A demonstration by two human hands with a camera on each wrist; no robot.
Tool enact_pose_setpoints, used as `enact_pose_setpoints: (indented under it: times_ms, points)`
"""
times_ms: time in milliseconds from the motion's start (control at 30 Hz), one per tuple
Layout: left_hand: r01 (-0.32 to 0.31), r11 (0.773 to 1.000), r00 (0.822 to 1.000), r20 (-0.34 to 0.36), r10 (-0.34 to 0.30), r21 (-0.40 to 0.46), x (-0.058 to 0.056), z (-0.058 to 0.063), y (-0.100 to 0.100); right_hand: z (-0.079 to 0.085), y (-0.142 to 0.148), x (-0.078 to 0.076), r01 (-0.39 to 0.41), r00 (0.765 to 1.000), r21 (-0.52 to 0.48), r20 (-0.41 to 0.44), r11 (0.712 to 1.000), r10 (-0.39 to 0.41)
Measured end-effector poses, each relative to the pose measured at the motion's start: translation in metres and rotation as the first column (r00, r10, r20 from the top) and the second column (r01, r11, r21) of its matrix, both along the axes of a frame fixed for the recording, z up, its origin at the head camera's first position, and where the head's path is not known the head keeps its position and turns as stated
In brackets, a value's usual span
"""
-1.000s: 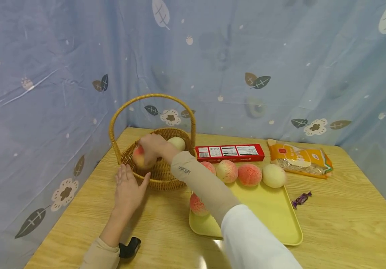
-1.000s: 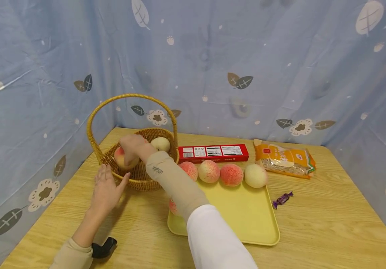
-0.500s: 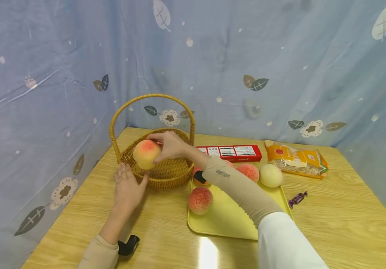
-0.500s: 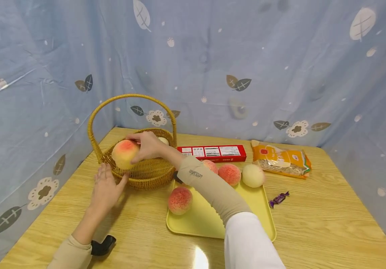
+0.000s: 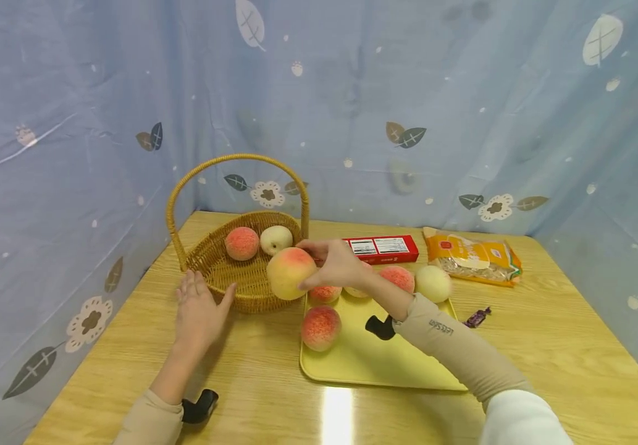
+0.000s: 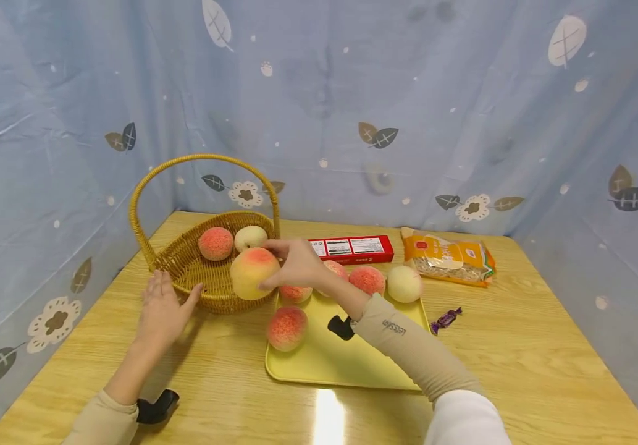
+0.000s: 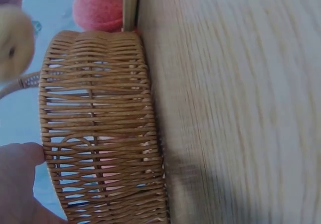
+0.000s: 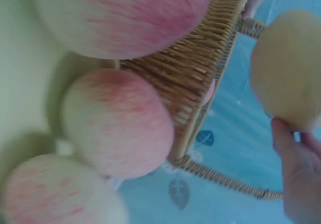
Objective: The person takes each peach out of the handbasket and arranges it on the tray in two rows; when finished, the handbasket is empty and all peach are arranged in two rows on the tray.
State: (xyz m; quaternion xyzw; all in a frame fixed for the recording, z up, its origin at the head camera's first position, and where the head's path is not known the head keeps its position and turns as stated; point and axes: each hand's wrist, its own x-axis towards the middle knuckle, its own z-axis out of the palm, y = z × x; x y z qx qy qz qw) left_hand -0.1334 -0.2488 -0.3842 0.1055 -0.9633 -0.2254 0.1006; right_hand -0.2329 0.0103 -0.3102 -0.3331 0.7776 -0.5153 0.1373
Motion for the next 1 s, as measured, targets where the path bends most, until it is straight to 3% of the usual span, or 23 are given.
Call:
enact_pose_setpoints:
  times_ms: [233,467,667,800,1000]
  points:
    - [0.028,0.999,0.999,0.034,-0.027,-0.039,-0.001,-0.001,-0.001,-0.015,0.052,0.014,0.194,0.975,0.020,0.105,0.981,-0.195]
    - [0.030,0.999,0.999,0.029,-0.029,-0.027,-0.003,0.000,-0.004,-0.032,0.090,0.028,0.245,0.963,0.014,0.111,0.969,-0.245]
    - [0.031,0.999,0.999,-0.012,-0.032,-0.014,-0.003,0.001,-0.006,-0.039,0.109,0.038,0.272,0.960,0.094,0.040,0.958,-0.276]
    - [0.038,0.999,0.999,-0.019,-0.039,-0.015,-0.003,0.000,-0.007,-0.046,0.117,0.043,0.302,0.953,0.164,-0.057,0.939,-0.297]
    - [0.044,0.999,0.999,-0.024,-0.044,-0.027,-0.003,-0.001,-0.005,-0.057,0.120,0.051,0.400,0.910,0.295,-0.241,0.868,-0.337]
